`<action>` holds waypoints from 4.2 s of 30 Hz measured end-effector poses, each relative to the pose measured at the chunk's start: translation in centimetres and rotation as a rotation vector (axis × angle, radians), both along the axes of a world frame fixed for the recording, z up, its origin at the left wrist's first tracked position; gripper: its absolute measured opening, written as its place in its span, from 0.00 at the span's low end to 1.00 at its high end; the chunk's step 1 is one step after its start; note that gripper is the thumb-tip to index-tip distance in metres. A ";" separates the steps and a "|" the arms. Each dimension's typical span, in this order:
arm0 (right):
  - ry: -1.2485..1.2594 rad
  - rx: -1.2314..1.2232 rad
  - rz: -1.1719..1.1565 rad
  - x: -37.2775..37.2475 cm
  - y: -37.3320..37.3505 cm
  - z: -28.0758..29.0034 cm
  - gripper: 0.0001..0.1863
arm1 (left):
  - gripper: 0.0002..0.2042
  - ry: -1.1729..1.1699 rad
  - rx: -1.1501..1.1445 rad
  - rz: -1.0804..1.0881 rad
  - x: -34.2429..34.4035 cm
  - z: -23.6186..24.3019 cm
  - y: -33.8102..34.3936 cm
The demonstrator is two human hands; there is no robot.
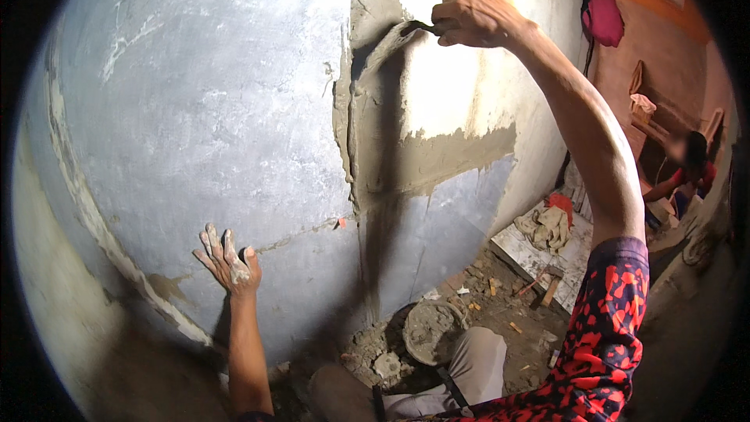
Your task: The person applies mortar to a wall and between tiles using a trowel, scooping mixture from a bucket and smoothing it into gaps.
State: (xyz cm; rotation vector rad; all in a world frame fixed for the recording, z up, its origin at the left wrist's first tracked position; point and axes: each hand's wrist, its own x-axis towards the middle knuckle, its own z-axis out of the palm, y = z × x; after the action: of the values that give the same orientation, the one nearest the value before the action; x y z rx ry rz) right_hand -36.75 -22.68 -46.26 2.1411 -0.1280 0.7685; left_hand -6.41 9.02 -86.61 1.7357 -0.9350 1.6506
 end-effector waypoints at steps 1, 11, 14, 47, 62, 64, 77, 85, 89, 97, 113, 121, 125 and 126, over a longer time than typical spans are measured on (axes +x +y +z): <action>-0.012 0.000 -0.001 0.4 0.7 0.5 0.12 | 0.22 -0.002 0.010 0.013 0.0 0.0 0.0; 0.164 0.196 0.009 -0.1 -1.9 6.3 0.18 | 0.21 0.018 -0.010 0.025 -0.1 -0.3 -0.2; -0.083 0.283 0.119 -4.5 -7.4 5.2 0.17 | 0.23 0.007 0.001 0.035 0.3 -0.4 -0.6; -0.683 0.336 0.467 3.3 -3.7 -18.1 0.16 | 0.23 -0.033 -0.006 0.058 -0.2 0.1 -0.2; -0.393 1.496 0.488 5.8 1.8 -16.2 0.22 | 0.23 0.011 0.007 0.041 -0.1 -0.2 0.3; -0.393 1.279 0.405 5.2 1.0 -14.8 0.24 | 0.22 0.025 0.000 0.035 -0.2 -0.2 0.2; -0.324 1.603 0.568 2.2 1.5 -19.2 0.17 | 0.22 -0.004 -0.003 0.057 0.4 -0.3 0.2; -0.407 1.518 0.613 5.2 3.8 -16.8 0.19 | 0.21 -0.020 -0.012 0.054 0.1 -0.1 0.0; -0.346 1.533 0.536 5.2 4.8 -15.8 0.21 | 0.21 -0.017 -0.015 0.047 -0.2 0.1 0.1; -0.176 1.377 0.625 5.4 4.6 -16.5 0.23 | 0.21 -0.013 -0.035 0.044 -0.2 0.1 -0.5; 0.173 1.992 0.946 -0.4 -1.3 -22.7 0.23 | 0.22 0.007 0.004 0.156 0.4 -0.4 -0.5; 0.399 1.575 -0.256 -16.4 -3.1 -34.7 0.24 | 0.30 0.157 0.011 0.191 3.0 -3.0 0.1; 0.741 1.346 -0.405 -20.4 -5.8 -48.2 0.22 | 0.31 0.107 -0.082 -0.051 -1.7 -0.3 -3.6; 0.877 1.162 -0.372 -20.8 -6.3 -51.3 0.21 | 0.30 0.117 -0.087 -0.058 -1.9 0.1 -3.3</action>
State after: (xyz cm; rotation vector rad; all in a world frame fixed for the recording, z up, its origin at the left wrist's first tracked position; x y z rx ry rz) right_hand -57.52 -28.99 -97.58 3.1579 -0.5817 -0.7052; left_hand -8.27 5.70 -86.55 1.7107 -0.8392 1.5138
